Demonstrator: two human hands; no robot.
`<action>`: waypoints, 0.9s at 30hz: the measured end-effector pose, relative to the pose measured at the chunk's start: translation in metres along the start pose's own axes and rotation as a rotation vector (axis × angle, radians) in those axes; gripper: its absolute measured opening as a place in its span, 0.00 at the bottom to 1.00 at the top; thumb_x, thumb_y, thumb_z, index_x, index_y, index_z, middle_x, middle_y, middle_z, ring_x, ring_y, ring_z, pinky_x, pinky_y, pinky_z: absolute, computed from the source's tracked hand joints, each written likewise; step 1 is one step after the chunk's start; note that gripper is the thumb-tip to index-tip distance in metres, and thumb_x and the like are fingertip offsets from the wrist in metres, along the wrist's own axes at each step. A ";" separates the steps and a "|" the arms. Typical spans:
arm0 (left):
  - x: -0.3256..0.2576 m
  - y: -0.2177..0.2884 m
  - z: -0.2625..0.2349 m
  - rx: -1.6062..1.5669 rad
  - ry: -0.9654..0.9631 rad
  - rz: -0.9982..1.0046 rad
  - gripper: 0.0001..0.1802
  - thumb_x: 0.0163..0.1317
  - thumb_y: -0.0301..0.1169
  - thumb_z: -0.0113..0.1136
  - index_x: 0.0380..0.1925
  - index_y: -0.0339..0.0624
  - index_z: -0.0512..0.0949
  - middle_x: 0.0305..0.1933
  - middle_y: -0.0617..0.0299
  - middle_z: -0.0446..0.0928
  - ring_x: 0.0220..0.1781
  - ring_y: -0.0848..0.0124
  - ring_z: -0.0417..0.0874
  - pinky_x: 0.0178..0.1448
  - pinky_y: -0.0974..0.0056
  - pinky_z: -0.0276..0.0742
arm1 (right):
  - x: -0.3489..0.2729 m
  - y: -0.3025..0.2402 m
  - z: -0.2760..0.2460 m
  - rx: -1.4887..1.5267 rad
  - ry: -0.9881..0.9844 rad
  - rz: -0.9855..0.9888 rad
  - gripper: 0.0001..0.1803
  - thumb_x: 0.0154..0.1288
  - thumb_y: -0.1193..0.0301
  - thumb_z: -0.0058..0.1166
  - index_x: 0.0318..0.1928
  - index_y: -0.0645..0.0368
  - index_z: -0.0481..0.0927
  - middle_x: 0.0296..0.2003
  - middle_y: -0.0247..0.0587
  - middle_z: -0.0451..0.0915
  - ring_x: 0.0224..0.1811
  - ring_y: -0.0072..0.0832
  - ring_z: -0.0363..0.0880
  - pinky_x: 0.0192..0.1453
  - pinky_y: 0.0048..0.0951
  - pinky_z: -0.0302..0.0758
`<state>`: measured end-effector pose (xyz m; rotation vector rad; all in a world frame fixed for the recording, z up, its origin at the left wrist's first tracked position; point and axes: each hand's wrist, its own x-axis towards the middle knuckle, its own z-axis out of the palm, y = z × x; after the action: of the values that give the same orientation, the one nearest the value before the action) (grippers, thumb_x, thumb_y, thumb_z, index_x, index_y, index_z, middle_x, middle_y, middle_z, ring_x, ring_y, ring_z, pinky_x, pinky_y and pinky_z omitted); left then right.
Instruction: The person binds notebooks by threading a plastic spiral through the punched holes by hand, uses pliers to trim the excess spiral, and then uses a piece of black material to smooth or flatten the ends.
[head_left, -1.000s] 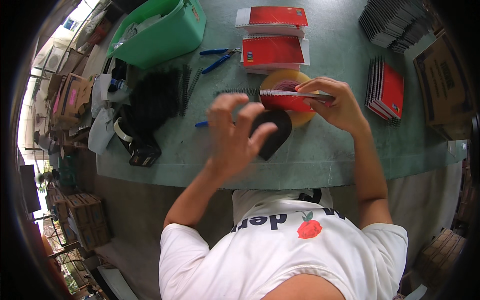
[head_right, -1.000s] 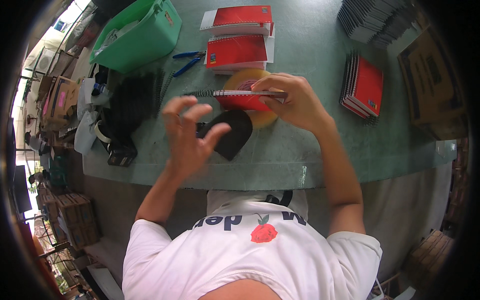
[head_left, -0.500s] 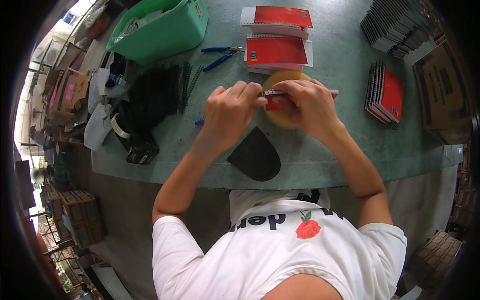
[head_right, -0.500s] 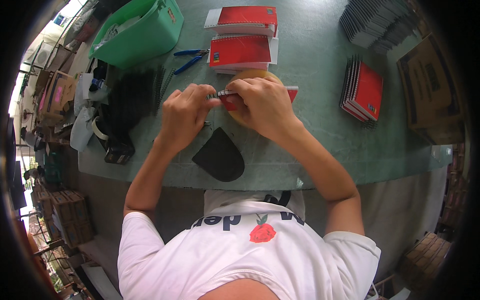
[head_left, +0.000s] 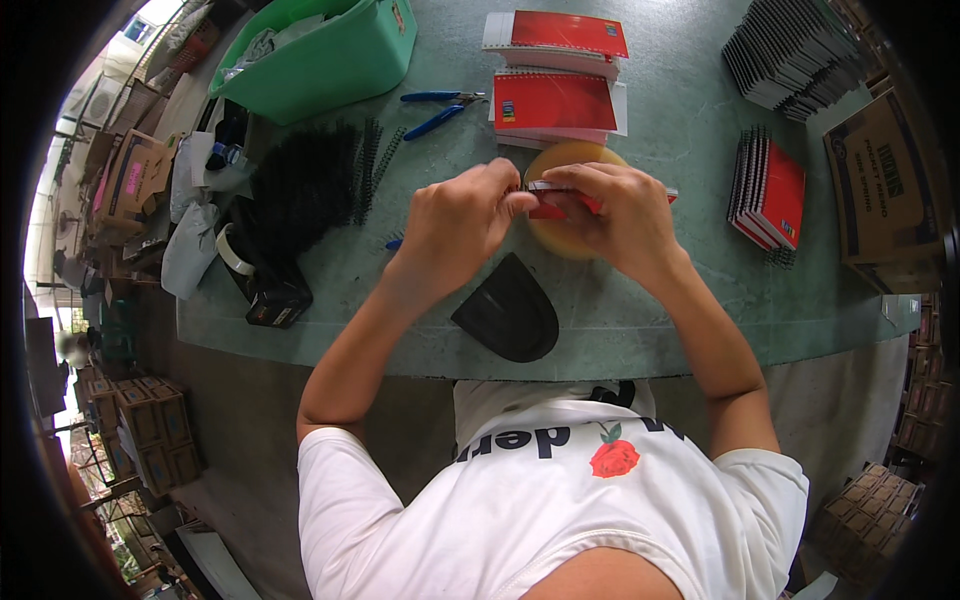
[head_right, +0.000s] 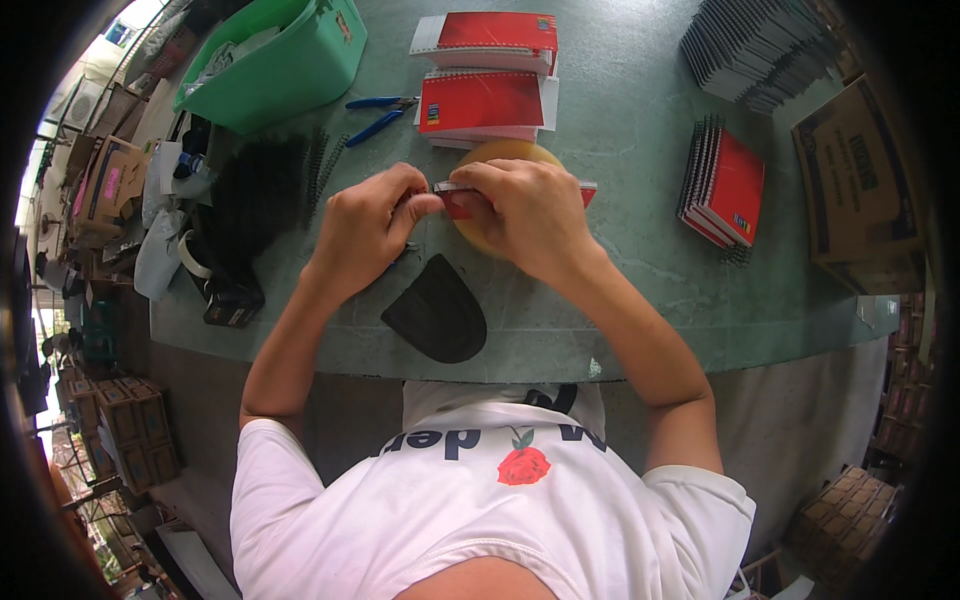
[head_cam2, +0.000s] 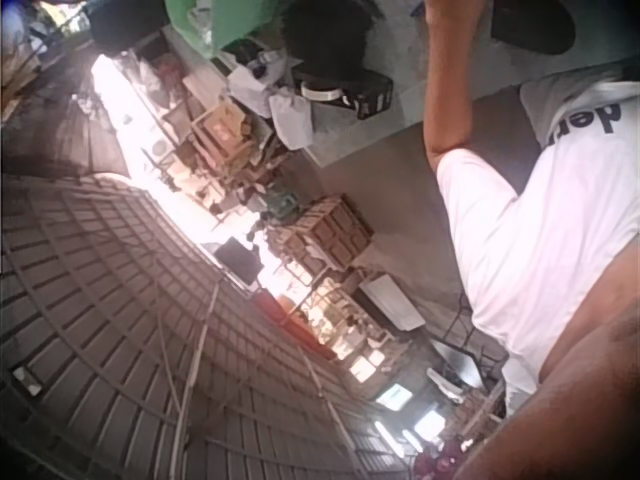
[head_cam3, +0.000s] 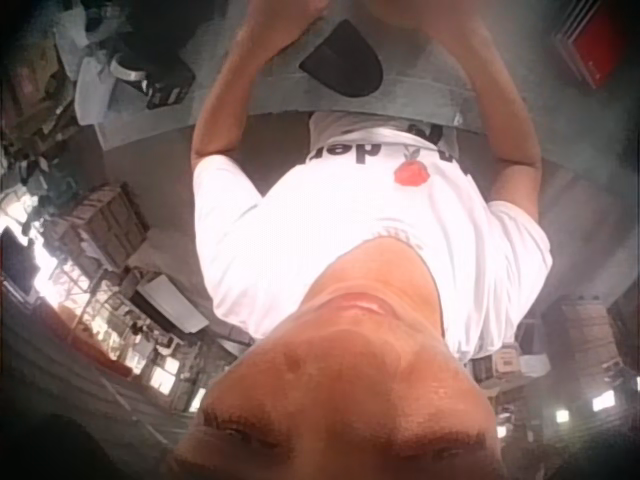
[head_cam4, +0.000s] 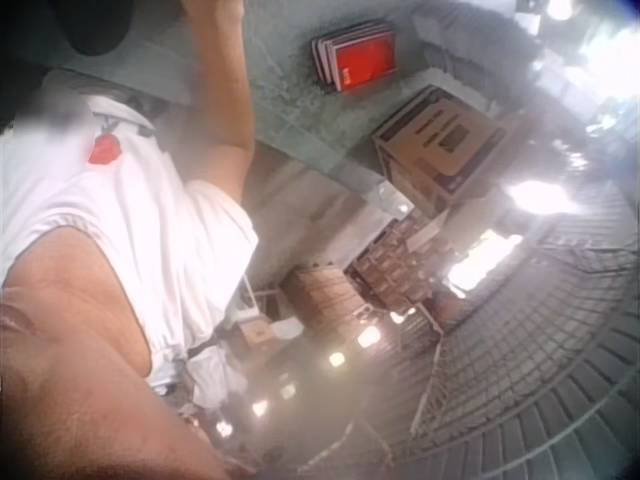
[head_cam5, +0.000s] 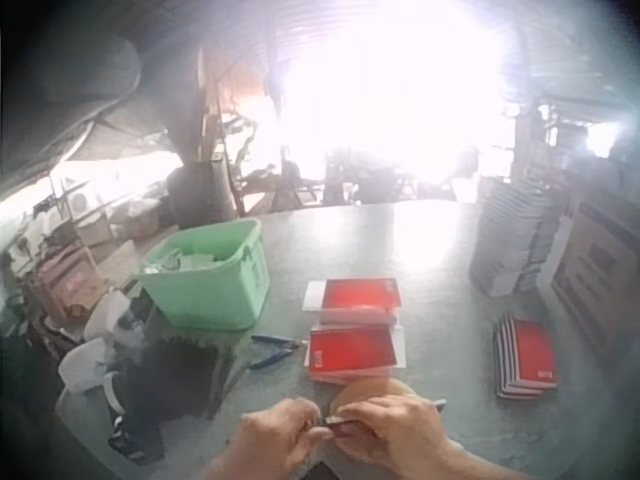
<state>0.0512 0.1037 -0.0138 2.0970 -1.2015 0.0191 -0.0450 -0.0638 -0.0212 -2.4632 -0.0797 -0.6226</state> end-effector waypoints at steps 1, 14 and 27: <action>0.003 0.001 -0.006 -0.031 -0.125 -0.120 0.13 0.61 0.37 0.58 0.31 0.35 0.76 0.17 0.56 0.73 0.17 0.71 0.72 0.26 0.65 0.69 | 0.000 0.002 0.002 -0.010 0.016 -0.017 0.10 0.52 0.73 0.61 0.38 0.57 0.82 0.34 0.41 0.83 0.33 0.37 0.82 0.39 0.31 0.77; -0.001 -0.001 0.006 0.038 0.202 0.195 0.13 0.50 0.31 0.66 0.36 0.41 0.76 0.36 0.58 0.72 0.39 0.62 0.75 0.42 0.60 0.71 | 0.002 -0.005 0.004 -0.153 -0.002 -0.083 0.08 0.57 0.69 0.56 0.38 0.54 0.80 0.33 0.38 0.82 0.36 0.35 0.80 0.39 0.35 0.74; -0.054 0.005 0.027 0.280 -0.682 0.252 0.24 0.42 0.34 0.69 0.42 0.42 0.76 0.41 0.60 0.73 0.47 0.62 0.71 0.55 0.59 0.67 | 0.004 -0.008 0.012 -0.088 0.139 -0.018 0.08 0.57 0.67 0.57 0.36 0.56 0.80 0.33 0.37 0.81 0.37 0.34 0.80 0.43 0.34 0.73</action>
<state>0.0079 0.1267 -0.0495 2.2506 -1.9548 -0.4705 -0.0381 -0.0512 -0.0236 -2.4977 -0.0196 -0.8197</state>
